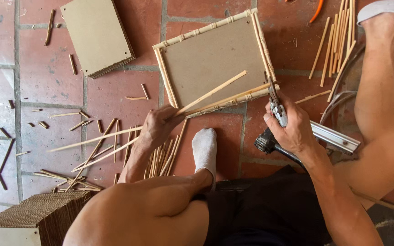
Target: The person assembles a rectangular woven basket by attaching bamboo strips to a cardboard base. They place strips along the edges, trim excess with pliers, and secure them using a pneumatic nail gun. The process is repeated for multiple baskets, with finished units stacked nearby.
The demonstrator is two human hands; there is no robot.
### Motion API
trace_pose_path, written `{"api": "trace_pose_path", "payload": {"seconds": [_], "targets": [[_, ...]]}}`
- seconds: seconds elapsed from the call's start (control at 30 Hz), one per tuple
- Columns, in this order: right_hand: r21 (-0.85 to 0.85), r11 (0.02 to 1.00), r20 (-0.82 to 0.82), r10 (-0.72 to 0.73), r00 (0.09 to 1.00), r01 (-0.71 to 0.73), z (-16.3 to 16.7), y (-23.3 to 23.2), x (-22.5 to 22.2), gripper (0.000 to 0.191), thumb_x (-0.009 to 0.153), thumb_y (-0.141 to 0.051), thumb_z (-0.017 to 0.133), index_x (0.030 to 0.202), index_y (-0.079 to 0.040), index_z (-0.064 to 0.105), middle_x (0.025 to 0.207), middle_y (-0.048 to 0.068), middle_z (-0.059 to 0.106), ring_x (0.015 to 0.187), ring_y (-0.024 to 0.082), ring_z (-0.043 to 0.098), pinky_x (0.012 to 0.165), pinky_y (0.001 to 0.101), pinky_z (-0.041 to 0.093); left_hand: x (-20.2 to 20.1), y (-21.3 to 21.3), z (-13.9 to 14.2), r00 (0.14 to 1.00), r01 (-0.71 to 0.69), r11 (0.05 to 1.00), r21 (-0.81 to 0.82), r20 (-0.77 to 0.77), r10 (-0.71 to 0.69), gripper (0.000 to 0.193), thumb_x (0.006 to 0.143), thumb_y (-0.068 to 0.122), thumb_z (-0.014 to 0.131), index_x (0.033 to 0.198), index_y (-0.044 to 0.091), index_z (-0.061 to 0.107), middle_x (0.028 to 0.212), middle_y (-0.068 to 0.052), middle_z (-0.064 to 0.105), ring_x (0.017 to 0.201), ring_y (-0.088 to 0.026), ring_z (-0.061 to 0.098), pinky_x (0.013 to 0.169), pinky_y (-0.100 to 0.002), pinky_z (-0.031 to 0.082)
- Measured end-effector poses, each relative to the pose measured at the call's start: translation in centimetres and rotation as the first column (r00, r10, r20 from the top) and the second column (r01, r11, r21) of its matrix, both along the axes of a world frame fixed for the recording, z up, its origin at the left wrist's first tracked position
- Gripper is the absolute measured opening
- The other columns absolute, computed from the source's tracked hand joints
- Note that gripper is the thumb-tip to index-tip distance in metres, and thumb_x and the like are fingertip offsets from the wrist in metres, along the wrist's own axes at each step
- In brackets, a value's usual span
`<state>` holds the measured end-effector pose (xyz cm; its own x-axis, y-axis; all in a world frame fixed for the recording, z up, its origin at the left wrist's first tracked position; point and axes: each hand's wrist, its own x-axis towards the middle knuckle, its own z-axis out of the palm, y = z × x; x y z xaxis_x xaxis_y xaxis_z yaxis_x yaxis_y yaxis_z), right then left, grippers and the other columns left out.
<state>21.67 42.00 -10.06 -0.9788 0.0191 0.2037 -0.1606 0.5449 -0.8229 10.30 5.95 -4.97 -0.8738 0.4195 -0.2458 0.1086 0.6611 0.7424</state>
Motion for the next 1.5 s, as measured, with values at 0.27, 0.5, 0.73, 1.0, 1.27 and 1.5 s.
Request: {"api": "trace_pose_path", "payload": {"seconds": [0.27,0.5,0.73,1.0,1.27,1.5], "targets": [[-0.098,0.995,0.052,-0.028,0.998,0.033,-2.6,2.1,-5.1,0.026,0.098,-0.009,0.066,0.12,0.003,0.06,0.086,0.008,0.065,0.07,0.016,0.064,0.06,0.0331,0.053,-3.0,1.0,-0.7,0.984,0.084,0.995,0.045,-0.161,-0.076,0.017,0.096,0.014,0.072,0.106,0.001,0.073,0.085,-0.009,0.069,0.07,-0.021,0.068,0.062,-0.037,0.054],[0.03,0.973,0.643,-0.194,0.74,0.23,1.0,4.8,-12.0,0.024,0.099,-0.019,0.064,0.113,-0.001,0.059,0.079,0.007,0.064,0.063,0.019,0.065,0.061,0.0386,0.055,-6.7,0.3,-2.6,0.981,0.093,0.991,0.092,-0.179,-0.075,0.035,0.093,0.013,0.073,0.126,0.002,0.069,0.088,-0.008,0.067,0.076,-0.019,0.068,0.066,-0.035,0.056],[0.501,0.85,0.558,-0.462,0.689,0.164,-6.9,7.1,-17.1,0.047,0.095,-0.03,0.075,0.127,-0.001,0.058,0.099,0.017,0.064,0.083,0.029,0.062,0.069,0.0451,0.053,-6.3,1.1,-4.4,0.992,0.102,0.993,0.059,-0.084,-0.097,0.034,0.091,0.009,0.075,0.125,0.01,0.073,0.088,-0.006,0.064,0.075,-0.016,0.067,0.065,-0.033,0.056],[0.153,0.93,-0.095,-0.321,0.942,0.333,-9.2,6.6,-11.8,0.026,0.116,-0.001,0.062,0.141,-0.007,0.062,0.117,0.018,0.067,0.094,0.022,0.066,0.072,0.0362,0.061,-2.6,2.1,-5.5,0.791,0.221,0.884,-0.413,-0.454,-0.41,0.049,0.096,0.006,0.072,0.14,0.026,0.068,0.08,-0.002,0.06,0.061,-0.014,0.057,0.048,-0.029,0.051],[0.421,0.906,-0.338,0.188,0.922,-0.031,-6.2,-6.4,-6.2,0.022,0.093,-0.017,0.072,0.11,-0.003,0.074,0.11,0.008,0.071,0.109,0.023,0.062,0.105,0.0438,0.047,0.2,4.5,-6.5,0.677,0.197,0.873,-0.445,-0.583,-0.45,0.056,0.086,0.011,0.077,0.138,0.028,0.067,0.085,0.0,0.057,0.073,-0.015,0.06,0.06,-0.031,0.053],[0.365,0.929,-0.306,0.188,0.933,-0.067,-6.7,-6.0,-6.8,0.016,0.091,-0.006,0.076,0.106,-0.007,0.077,0.108,0.004,0.068,0.113,0.021,0.059,0.113,0.0453,0.043,0.5,4.0,-6.3,0.744,0.222,0.926,-0.306,-0.56,-0.363,0.052,0.084,0.031,0.085,0.133,0.025,0.069,0.087,-0.001,0.059,0.075,-0.017,0.06,0.062,-0.033,0.053]]}}
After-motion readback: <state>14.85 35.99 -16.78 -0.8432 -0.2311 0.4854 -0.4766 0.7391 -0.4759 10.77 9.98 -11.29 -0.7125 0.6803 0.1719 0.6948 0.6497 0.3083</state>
